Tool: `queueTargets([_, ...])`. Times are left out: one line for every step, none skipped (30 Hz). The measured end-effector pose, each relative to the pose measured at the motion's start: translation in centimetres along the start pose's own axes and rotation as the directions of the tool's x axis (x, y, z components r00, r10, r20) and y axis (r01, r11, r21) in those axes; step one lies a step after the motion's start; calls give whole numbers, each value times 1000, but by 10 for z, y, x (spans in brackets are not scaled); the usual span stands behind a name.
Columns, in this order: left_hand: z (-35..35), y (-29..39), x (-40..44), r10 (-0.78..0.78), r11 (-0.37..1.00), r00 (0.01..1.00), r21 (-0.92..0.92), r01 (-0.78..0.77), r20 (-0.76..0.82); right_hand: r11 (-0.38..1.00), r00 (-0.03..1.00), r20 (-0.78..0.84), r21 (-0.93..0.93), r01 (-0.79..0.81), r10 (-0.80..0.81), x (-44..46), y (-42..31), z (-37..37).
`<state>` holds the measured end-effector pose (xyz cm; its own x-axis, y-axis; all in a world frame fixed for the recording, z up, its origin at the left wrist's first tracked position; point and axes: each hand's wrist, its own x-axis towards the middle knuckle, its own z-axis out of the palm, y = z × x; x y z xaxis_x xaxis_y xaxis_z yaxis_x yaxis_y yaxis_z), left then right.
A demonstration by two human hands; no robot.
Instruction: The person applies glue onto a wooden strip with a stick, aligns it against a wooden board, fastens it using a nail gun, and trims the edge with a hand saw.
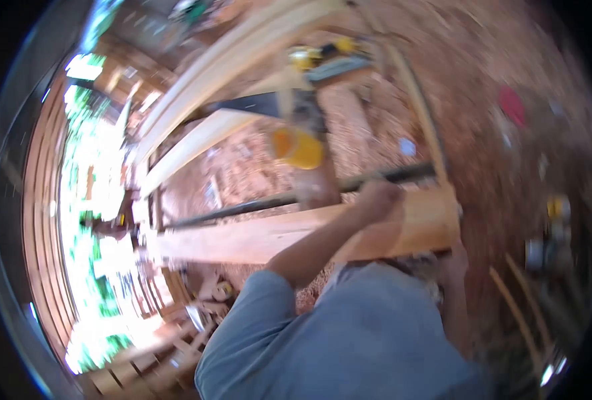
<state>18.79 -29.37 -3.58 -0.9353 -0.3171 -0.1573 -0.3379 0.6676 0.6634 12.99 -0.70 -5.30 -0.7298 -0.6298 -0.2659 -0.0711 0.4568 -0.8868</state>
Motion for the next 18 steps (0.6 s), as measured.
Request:
queueTargets([5,-5,1,57,994,998,94,-53,-33,764,981,-16,629,-141,194,3,10,8])
queueTargets([8,-12,0,115,978,992,183,-104,-49,173,915,145,959,-223,377,6,24,17])
queueTargets([-3,0,-3,95,978,988,196,-71,-119,275,919,92,939,-208,383,5,35,19])
queueTargets([-7,16,-4,-4,944,999,329,-7,35,371,920,23,911,-181,392,5,49,16])
queueTargets([-13,29,0,-131,889,975,456,36,179,394,936,40,900,-187,351,13,50,9])
queueTargets([-16,31,-5,-140,890,980,453,62,141,395,923,105,882,-259,371,12,46,5])
queueTargets([-18,34,-11,-126,882,983,468,50,132,391,902,166,859,-330,398,9,45,0])
queueTargets([-19,37,-15,-113,875,985,483,36,132,407,907,174,850,-336,384,9,59,-1])
queueTargets([-22,42,-19,-119,877,986,478,50,113,475,927,139,826,-303,349,13,89,1])
queueTargets([-25,48,-21,-162,877,978,473,82,131,539,945,102,800,-264,312,19,104,1])
queueTargets([-28,51,-21,-203,876,968,469,110,151,548,948,104,795,-261,301,20,88,0])
queueTargets([-29,53,-20,-246,865,951,486,129,186,473,939,116,840,-266,323,13,45,2])
queueTargets([-30,54,-20,-287,852,932,503,142,223,393,930,126,881,-265,346,8,21,3])
queueTargets([-32,54,-22,-295,863,930,479,161,219,401,923,146,868,-292,357,9,15,2])
queueTargets([-37,56,-19,-308,856,919,492,154,247,425,962,144,875,-234,233,8,10,4])
queueTargets([-37,55,-15,-348,836,906,518,183,241,370,947,150,894,-253,285,5,5,4])
queueTargets([-33,54,-8,-370,821,892,540,185,258,450,928,160,838,-308,337,12,13,5])
queueTargets([-33,55,0,-321,807,927,568,159,196,514,898,138,779,-358,417,12,20,2])
